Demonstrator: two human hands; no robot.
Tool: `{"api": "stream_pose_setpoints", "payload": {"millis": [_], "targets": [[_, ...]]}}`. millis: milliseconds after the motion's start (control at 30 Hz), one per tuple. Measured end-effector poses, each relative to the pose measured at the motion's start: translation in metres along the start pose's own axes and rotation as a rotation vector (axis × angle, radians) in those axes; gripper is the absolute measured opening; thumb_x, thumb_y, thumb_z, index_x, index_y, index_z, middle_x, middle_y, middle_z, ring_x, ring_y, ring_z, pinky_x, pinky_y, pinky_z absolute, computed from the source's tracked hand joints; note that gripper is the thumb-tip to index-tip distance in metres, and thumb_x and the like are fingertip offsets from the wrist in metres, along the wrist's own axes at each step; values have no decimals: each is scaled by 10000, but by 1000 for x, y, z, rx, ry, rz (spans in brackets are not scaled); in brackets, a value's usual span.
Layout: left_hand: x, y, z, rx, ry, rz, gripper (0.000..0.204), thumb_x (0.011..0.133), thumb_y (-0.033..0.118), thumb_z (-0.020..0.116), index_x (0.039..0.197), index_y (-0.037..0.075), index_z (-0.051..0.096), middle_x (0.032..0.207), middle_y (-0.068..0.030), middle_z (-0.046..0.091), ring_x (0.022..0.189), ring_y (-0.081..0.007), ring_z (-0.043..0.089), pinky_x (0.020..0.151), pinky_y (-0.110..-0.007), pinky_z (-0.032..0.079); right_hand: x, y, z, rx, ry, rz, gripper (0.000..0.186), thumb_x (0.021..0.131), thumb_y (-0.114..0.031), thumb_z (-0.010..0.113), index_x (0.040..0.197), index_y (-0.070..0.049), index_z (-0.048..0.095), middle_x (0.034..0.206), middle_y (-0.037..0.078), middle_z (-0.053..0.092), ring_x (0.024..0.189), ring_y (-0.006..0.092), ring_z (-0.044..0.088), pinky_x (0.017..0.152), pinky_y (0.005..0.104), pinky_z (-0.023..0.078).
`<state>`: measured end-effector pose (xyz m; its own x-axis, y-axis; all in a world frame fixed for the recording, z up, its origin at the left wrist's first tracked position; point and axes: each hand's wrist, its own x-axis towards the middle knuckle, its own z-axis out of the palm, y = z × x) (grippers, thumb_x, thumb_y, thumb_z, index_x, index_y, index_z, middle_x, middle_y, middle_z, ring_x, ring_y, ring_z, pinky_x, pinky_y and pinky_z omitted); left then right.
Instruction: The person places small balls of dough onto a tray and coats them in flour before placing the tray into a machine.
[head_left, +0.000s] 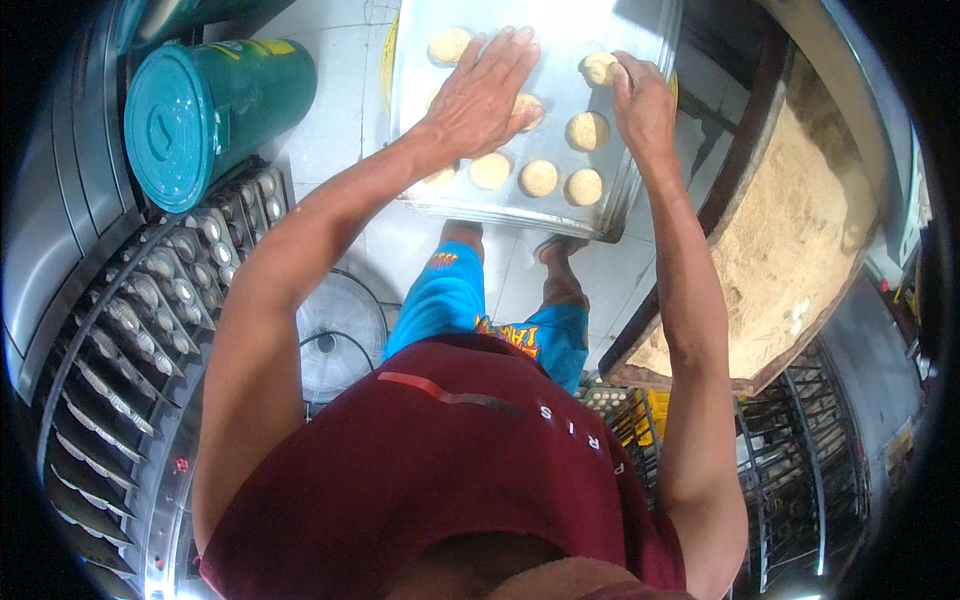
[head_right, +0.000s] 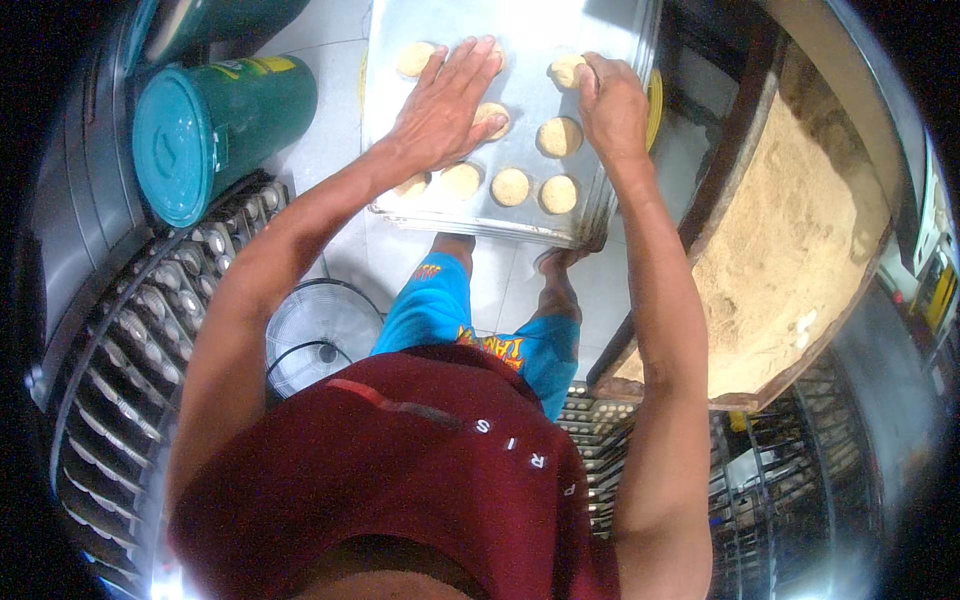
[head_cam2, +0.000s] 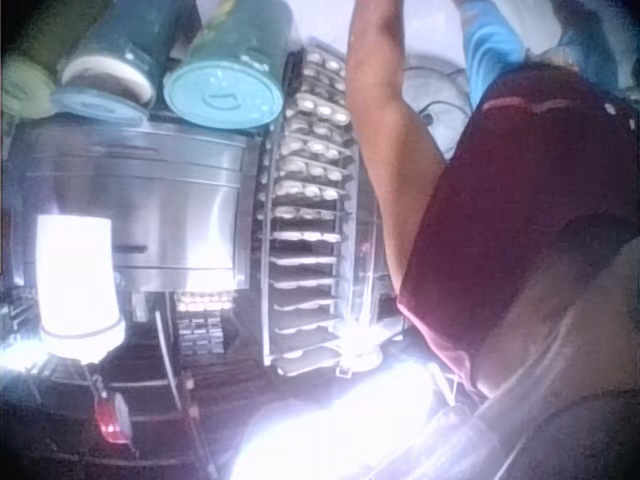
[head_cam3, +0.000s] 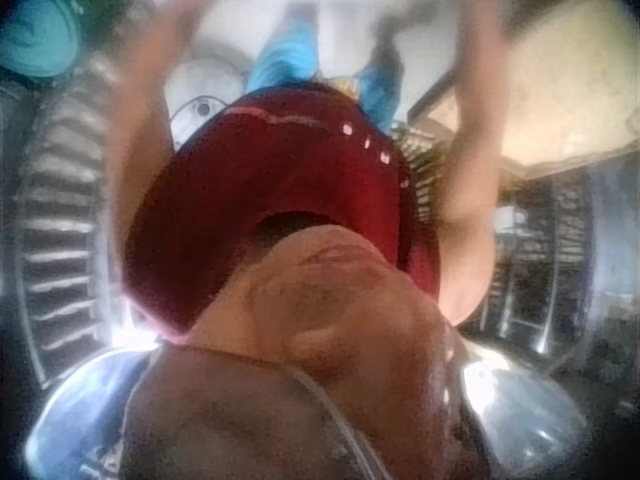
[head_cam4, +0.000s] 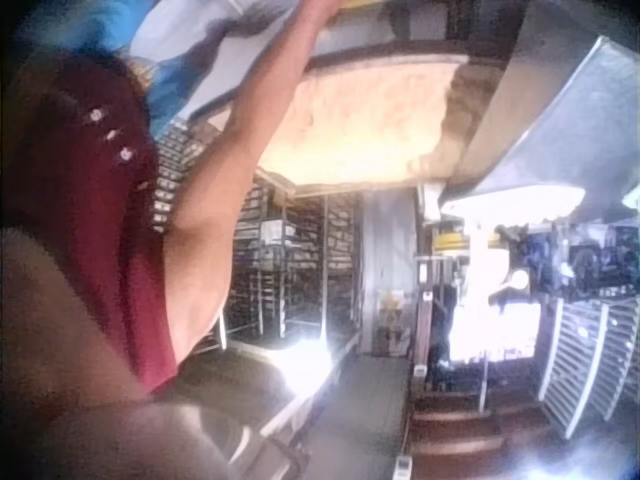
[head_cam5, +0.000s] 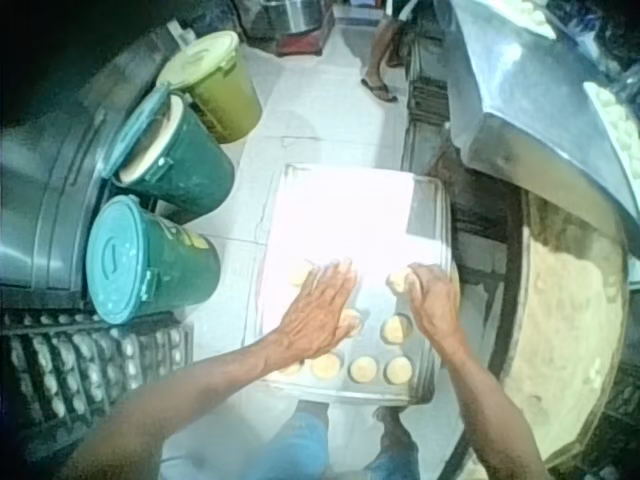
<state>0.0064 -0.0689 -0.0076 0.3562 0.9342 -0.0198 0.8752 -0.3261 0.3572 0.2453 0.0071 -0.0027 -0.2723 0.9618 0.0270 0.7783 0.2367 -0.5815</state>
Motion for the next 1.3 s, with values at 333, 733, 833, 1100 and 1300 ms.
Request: {"api": "stream_pose_setpoints", "payload": {"millis": [333, 733, 833, 1100, 1300], "targets": [[-5, -6, -2, 15, -47, 5, 687, 1025, 444, 477, 1558, 51, 295, 1643, -193, 240, 1547, -339, 175, 1269, -511, 101, -36, -19, 16, -266, -99, -360, 723, 947, -449, 626, 1449, 15, 390, 1490, 279, 415, 1419, 432, 370, 1166, 585, 274], [10, -10, -1, 52, -93, 93, 761, 999, 413, 544, 1557, -30, 277, 1606, -271, 293, 1515, -410, 239, 1237, -503, 181, -41, -26, -3, 19, -160, -178, 909, 891, -611, 624, 1512, 5, 376, 1612, 237, 310, 1541, 376, 198, 1239, 574, 115], [7, -9, -4, 76, -216, 17, 695, 1045, 377, 420, 1596, 0, 228, 1670, -224, 181, 1561, -368, 131, 1249, -525, 73, -84, -32, -107, 203, 11, -135, 791, 908, -399, 693, 1506, 13, 381, 1561, 246, 386, 1481, 384, 326, 1233, 496, 231], [105, 283, -12, -163, 30, 463, 606, 896, 184, 687, 1444, 37, 473, 1538, -202, 433, 1452, -389, 365, 1218, -529, 238, -299, 238, -307, -262, 613, 706, 487, 953, -160, 627, 1378, 51, 517, 1384, 263, 541, 1294, 398, 527, 1128, 453, 401], [183, 528, 96, -347, 20, 919, 512, 889, 193, 721, 1366, 113, 555, 1438, -106, 550, 1377, -318, 468, 1168, -477, 353, -353, 353, -334, -486, 450, 572, 494, 931, -100, 594, 1385, 65, 488, 1435, 282, 494, 1378, 416, 432, 1180, 469, 332]]}}
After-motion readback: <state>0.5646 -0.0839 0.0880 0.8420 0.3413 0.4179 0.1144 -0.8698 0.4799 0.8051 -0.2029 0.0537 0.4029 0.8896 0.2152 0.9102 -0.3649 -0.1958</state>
